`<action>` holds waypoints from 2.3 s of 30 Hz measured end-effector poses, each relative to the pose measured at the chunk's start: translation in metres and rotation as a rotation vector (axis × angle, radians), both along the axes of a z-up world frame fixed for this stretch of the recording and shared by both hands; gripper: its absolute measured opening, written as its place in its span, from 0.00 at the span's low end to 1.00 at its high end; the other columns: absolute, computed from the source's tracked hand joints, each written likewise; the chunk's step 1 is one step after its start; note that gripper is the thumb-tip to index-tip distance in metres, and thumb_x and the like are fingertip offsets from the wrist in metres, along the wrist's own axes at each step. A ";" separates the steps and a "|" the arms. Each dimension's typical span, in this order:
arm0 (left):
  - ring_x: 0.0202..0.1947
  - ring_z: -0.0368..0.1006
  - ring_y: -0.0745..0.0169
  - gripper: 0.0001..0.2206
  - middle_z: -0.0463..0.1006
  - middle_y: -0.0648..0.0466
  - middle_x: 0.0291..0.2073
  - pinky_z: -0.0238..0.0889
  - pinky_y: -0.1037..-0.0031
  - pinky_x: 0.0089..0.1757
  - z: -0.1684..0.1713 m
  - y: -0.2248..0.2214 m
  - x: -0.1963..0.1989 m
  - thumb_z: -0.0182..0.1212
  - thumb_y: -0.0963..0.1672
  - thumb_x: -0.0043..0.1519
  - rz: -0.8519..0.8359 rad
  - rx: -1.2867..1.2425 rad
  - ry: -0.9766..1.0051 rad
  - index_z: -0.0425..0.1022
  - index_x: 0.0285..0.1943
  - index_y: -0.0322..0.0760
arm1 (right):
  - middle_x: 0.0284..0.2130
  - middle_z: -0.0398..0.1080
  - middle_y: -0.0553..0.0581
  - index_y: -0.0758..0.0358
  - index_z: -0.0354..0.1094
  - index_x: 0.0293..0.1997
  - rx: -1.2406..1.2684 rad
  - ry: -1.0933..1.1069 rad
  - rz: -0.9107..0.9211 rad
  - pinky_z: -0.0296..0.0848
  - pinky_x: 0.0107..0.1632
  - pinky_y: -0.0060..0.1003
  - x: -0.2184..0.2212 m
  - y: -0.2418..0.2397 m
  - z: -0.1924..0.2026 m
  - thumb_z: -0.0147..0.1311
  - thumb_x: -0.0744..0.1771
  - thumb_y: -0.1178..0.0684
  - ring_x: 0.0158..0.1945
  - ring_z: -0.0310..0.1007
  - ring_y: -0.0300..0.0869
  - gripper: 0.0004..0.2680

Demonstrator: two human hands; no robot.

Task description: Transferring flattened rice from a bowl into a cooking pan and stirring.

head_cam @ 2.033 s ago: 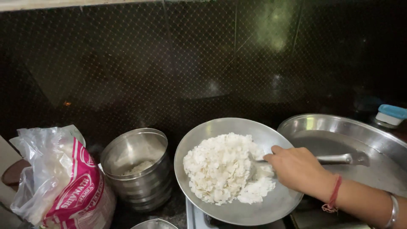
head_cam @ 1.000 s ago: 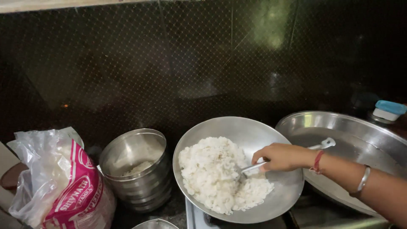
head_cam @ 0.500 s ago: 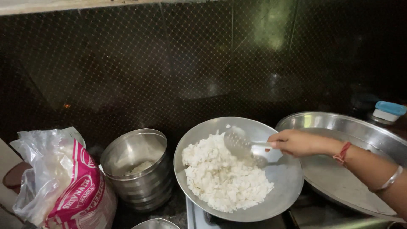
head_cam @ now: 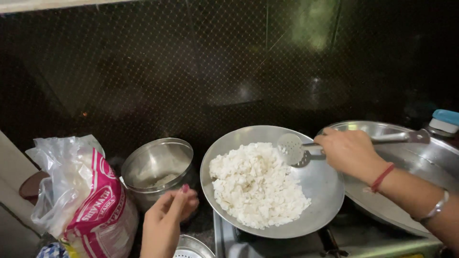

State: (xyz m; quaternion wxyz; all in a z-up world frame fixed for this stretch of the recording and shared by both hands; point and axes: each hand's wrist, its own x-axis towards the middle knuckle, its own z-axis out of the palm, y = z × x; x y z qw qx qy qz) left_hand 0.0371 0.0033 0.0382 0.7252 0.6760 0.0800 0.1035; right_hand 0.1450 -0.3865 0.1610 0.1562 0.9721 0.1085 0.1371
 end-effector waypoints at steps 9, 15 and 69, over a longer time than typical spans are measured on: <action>0.70 0.61 0.42 0.43 0.67 0.43 0.70 0.49 0.54 0.66 -0.008 -0.003 0.041 0.44 0.65 0.58 0.094 -0.260 0.218 0.64 0.73 0.34 | 0.42 0.74 0.50 0.48 0.76 0.49 0.263 0.105 0.162 0.75 0.45 0.46 0.046 0.017 -0.016 0.56 0.62 0.57 0.46 0.77 0.47 0.13; 0.70 0.60 0.37 0.46 0.65 0.42 0.72 0.50 0.53 0.66 -0.007 0.011 0.054 0.39 0.67 0.58 0.070 -0.394 0.339 0.61 0.75 0.34 | 0.43 0.78 0.50 0.50 0.77 0.48 0.493 0.213 0.347 0.73 0.51 0.43 0.064 0.003 -0.006 0.60 0.61 0.57 0.48 0.77 0.45 0.13; 0.59 0.70 0.45 0.44 0.74 0.42 0.60 0.60 0.58 0.60 0.000 -0.002 0.034 0.41 0.67 0.59 0.037 -0.399 0.375 0.65 0.72 0.33 | 0.43 0.77 0.56 0.50 0.73 0.55 0.247 0.782 0.289 0.73 0.53 0.43 -0.038 0.023 -0.014 0.53 0.67 0.42 0.49 0.77 0.46 0.13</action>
